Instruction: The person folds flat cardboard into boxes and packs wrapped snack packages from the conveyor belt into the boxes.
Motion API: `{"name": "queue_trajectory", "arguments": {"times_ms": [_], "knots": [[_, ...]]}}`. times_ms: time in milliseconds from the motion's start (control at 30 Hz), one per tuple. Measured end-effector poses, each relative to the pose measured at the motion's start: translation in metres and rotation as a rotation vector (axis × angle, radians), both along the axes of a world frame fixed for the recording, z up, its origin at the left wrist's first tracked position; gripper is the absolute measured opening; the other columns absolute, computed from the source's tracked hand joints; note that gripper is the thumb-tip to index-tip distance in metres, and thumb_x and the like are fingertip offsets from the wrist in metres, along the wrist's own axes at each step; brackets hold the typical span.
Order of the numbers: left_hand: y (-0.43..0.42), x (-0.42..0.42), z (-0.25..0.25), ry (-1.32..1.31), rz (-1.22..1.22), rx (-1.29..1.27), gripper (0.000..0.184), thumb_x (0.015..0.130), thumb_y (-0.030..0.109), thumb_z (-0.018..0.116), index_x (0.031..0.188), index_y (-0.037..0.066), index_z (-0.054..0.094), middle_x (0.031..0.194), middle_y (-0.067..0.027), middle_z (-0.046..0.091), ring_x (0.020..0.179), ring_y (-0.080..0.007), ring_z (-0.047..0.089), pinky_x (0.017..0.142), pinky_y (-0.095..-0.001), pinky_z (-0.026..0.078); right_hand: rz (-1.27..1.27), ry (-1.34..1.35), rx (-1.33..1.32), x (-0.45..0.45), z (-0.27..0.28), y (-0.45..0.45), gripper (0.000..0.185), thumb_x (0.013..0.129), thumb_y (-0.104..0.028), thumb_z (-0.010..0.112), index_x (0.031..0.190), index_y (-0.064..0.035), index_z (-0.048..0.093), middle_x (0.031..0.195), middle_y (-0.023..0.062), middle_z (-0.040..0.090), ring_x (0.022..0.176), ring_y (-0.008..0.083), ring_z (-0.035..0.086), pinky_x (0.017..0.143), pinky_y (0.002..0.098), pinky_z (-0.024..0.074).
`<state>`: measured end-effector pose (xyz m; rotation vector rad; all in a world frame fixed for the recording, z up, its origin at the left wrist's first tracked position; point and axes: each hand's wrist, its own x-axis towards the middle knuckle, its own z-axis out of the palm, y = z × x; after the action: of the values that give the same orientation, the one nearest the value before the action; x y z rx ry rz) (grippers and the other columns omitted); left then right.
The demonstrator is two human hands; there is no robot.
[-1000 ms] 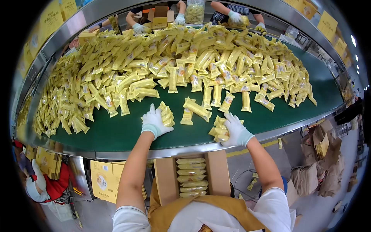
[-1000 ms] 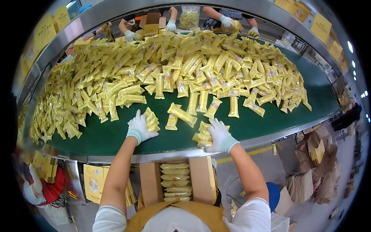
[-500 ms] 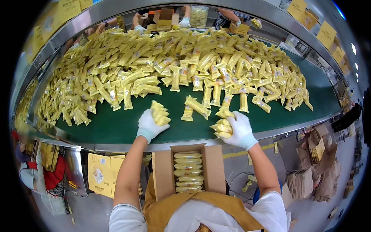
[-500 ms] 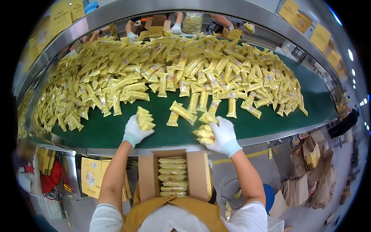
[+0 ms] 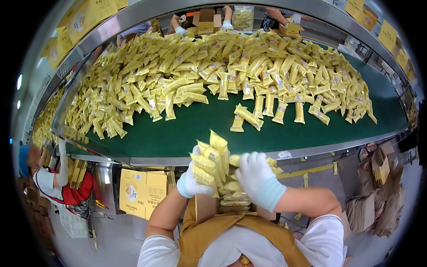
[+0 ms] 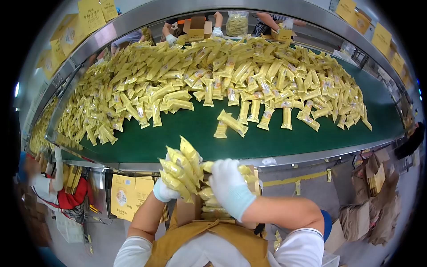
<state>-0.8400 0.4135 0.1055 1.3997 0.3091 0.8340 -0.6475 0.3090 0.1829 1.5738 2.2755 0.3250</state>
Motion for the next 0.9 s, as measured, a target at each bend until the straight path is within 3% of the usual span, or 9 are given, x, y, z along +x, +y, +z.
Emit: {"name": "queue_trajectory", "arguments": {"times_ms": [100, 300, 367, 467, 567, 600, 700, 733, 900], "knots": [[-0.007, -0.005, 0.009, -0.007, 0.015, -0.178, 0.056, 0.085, 0.027, 0.075, 0.131, 0.013, 0.047, 0.125, -0.0071, 0.059, 0.113, -0.0194, 0.061, 0.095, -0.0352, 0.053, 0.035, 0.004, -0.043, 0.002, -0.009, -0.023, 0.022, 0.084, -0.022, 0.062, 0.099, -0.0078, 0.071, 0.104, 0.0159, 0.057, 0.095, 0.0308, 0.056, 0.080, 0.0452, 0.0427], [-0.013, 0.003, -0.007, 0.038, 0.058, 0.080, 0.069, 0.077, 0.025, 0.082, 0.133, 0.014, 0.043, 0.124, -0.0063, 0.057, 0.114, -0.0195, 0.057, 0.102, -0.0388, 0.048, 0.229, -0.245, -0.134, -0.019, -0.049, -0.013, 0.026, 0.088, -0.023, 0.062, 0.110, -0.0121, 0.073, 0.108, 0.0099, 0.062, 0.103, 0.0324, 0.059, 0.086, 0.0517, 0.0455], [-0.005, -0.002, -0.024, 0.180, -0.087, 0.000, 0.108, 0.056, 0.023, 0.094, 0.139, 0.010, 0.028, 0.132, -0.0100, 0.049, 0.119, -0.0212, 0.053, 0.106, -0.0408, 0.044, 0.173, 0.005, -0.459, -0.025, -0.071, 0.020, 0.041, 0.083, -0.037, 0.069, 0.113, -0.0102, 0.072, 0.113, 0.0094, 0.065, 0.108, 0.0277, 0.060, 0.084, 0.0495, 0.0473], [-0.011, 0.011, -0.007, 0.057, -0.144, 0.322, 0.124, 0.052, 0.023, 0.100, 0.144, 0.006, 0.018, 0.137, -0.0142, 0.045, 0.124, -0.0233, 0.051, 0.107, -0.0426, 0.044, 0.219, 0.262, -0.705, -0.027, -0.107, 0.034, 0.060, 0.076, -0.047, 0.072, 0.122, -0.0097, 0.067, 0.124, 0.0107, 0.064, 0.119, 0.0264, 0.058, 0.092, 0.0456, 0.0472], [-0.013, 0.022, -0.014, 0.061, -0.122, 0.535, 0.125, 0.054, 0.022, 0.100, 0.145, 0.006, 0.016, 0.136, -0.0154, 0.046, 0.125, -0.0226, 0.051, 0.107, -0.0417, 0.045, 0.214, 0.507, -0.668, -0.023, -0.132, 0.020, 0.067, 0.074, -0.047, 0.074, 0.130, -0.0111, 0.063, 0.131, 0.0117, 0.062, 0.126, 0.0278, 0.056, 0.101, 0.0433, 0.0451], [-0.019, 0.022, -0.024, 0.065, -0.176, 0.387, 0.126, 0.056, 0.028, 0.099, 0.148, 0.003, 0.017, 0.133, -0.0181, 0.050, 0.123, -0.0270, 0.054, 0.106, -0.0439, 0.045, 0.208, 0.587, -0.621, -0.023, -0.138, 0.010, 0.067, 0.074, -0.045, 0.075, 0.131, -0.0118, 0.061, 0.133, 0.0119, 0.061, 0.127, 0.0285, 0.055, 0.104, 0.0428, 0.0442], [-0.025, 0.027, -0.022, 0.411, 0.052, 0.806, 0.118, 0.059, 0.035, 0.096, 0.147, -0.003, 0.026, 0.128, -0.0227, 0.053, 0.119, -0.0368, 0.055, 0.106, -0.0485, 0.043, 0.070, 0.879, -0.466, -0.035, -0.173, -0.020, 0.062, 0.081, -0.036, 0.073, 0.137, -0.0135, 0.057, 0.139, 0.0133, 0.058, 0.131, 0.0310, 0.052, 0.110, 0.0417, 0.0398], [-0.024, 0.032, -0.026, 0.440, 0.093, 0.927, 0.110, 0.064, 0.038, 0.091, 0.145, -0.008, 0.033, 0.123, -0.0252, 0.056, 0.115, -0.0421, 0.056, 0.102, -0.0509, 0.043, 0.043, 0.854, -0.521, -0.033, -0.171, -0.020, 0.059, 0.083, -0.033, 0.071, 0.137, -0.0131, 0.056, 0.138, 0.0139, 0.058, 0.131, 0.0308, 0.052, 0.109, 0.0419, 0.0406], [-0.039, 0.038, -0.043, 0.680, 0.263, 1.175, 0.098, 0.065, 0.039, 0.085, 0.140, -0.007, 0.042, 0.123, -0.0213, 0.054, 0.114, -0.0383, 0.054, 0.101, -0.0506, 0.041, -0.136, 0.618, -0.837, -0.037, -0.125, -0.022, 0.050, 0.089, -0.028, 0.064, 0.137, -0.0143, 0.057, 0.133, 0.0155, 0.060, 0.124, 0.0331, 0.058, 0.100, 0.0475, 0.0472]]}}
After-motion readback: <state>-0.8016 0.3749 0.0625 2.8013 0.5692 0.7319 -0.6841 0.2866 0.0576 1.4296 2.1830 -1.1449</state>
